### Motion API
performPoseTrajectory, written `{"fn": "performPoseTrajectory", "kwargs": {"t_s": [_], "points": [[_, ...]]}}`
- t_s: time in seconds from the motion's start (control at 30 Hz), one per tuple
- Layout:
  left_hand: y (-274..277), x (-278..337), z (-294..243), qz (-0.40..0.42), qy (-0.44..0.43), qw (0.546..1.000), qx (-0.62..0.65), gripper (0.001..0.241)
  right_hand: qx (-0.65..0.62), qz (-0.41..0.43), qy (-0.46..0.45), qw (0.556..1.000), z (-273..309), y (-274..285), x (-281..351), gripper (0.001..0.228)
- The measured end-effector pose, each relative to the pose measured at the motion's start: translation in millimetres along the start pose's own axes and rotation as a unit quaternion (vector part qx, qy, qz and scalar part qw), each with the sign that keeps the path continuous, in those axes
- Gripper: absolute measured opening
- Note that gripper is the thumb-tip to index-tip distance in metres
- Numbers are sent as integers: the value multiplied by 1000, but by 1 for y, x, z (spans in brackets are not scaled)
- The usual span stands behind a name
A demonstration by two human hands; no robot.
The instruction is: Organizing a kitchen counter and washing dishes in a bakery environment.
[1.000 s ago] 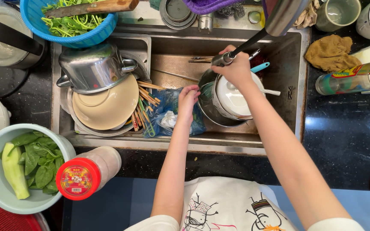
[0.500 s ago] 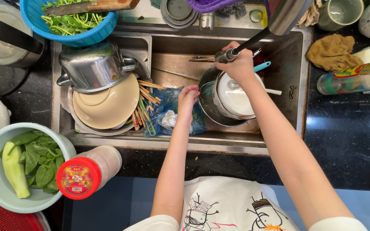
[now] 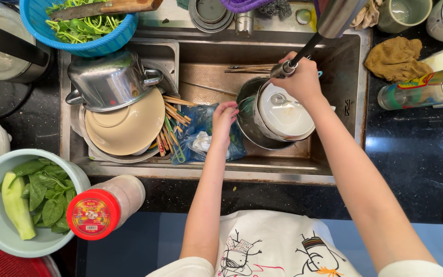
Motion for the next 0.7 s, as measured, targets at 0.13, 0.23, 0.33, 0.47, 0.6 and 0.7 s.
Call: {"fn": "performPoseTrajectory", "kwargs": {"t_s": [0.13, 0.23, 0.33, 0.47, 0.6, 0.7], "points": [[-3, 1, 3, 5, 4, 1000, -8, 25, 43, 31, -19, 998, 0, 16, 17, 38], [-6, 0, 7, 11, 10, 1000, -13, 25, 39, 54, -12, 998, 3, 21, 30, 43], [-13, 0, 9, 21, 12, 999, -20, 27, 61, 72, -70, 993, -2, 25, 38, 44], [-23, 3, 9, 35, 17, 999, -22, 27, 60, 52, -90, 993, -4, 26, 37, 43], [-30, 7, 5, 43, 18, 998, -40, 27, 16, 51, -42, 998, -2, 6, 43, 41], [-30, 5, 7, 44, 21, 998, -34, 25, 26, 127, -114, 985, 10, 0, 65, 40]]}}
Point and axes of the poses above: each hand's wrist, its own x-axis away from the middle knuckle, its own y-axis out of the back of the hand, z = x × y, the point moved 10 cm from there along -x, towards the middle knuckle, and after that the axes turned 6 degrees about -z, right-handed, at the moved point
